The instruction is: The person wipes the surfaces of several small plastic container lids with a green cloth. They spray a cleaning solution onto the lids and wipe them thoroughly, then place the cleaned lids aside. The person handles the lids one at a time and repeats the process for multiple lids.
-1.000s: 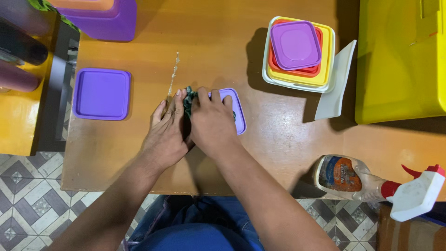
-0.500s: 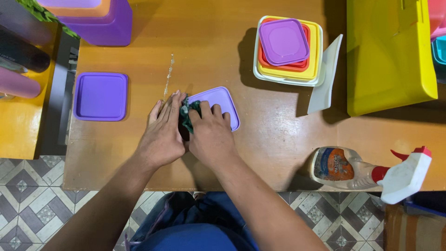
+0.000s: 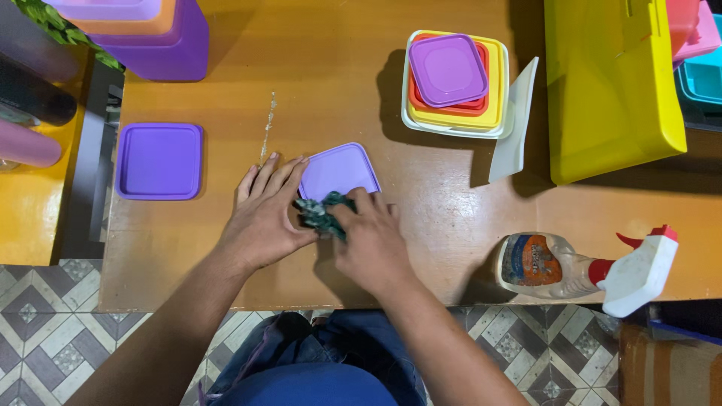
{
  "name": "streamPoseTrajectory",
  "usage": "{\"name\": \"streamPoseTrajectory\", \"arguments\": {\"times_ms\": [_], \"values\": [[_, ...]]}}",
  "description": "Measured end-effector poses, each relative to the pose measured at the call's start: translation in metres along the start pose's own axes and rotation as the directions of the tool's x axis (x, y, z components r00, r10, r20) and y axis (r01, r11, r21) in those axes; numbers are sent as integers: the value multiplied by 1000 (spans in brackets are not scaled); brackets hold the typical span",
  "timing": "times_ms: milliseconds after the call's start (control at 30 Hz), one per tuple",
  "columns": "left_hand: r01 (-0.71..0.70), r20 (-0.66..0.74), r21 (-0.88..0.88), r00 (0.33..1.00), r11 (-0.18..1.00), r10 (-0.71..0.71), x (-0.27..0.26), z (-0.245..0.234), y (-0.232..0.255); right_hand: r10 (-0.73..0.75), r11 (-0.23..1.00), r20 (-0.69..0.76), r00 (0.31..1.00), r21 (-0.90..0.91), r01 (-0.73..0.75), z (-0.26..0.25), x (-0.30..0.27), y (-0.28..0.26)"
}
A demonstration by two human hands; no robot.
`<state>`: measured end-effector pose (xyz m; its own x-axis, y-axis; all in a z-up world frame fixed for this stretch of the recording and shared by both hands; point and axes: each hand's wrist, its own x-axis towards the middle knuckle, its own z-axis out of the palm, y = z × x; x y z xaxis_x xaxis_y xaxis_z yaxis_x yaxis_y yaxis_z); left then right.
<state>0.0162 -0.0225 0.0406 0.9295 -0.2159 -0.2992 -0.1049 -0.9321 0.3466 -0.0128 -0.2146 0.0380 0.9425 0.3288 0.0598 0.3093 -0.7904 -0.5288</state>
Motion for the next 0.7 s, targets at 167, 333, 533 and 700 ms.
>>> {"name": "streamPoseTrajectory", "arguments": {"times_ms": [167,333,533,700], "values": [[68,65,-30,996,997,-66,5,4,-1,203,970,-127,971,-113,-217,-5,7,14],[4,-4,-18,1000,1000,-4,2,9,-11,188,968,-146,971,-139,-209,24,16,-14],[48,72,34,996,998,-51,7,9,-13,59,987,-121,991,-139,-75,26,32,-9],[0,6,-8,1000,1000,0,5,13,-13,240,929,-222,945,-230,-290,26,52,14]]}}
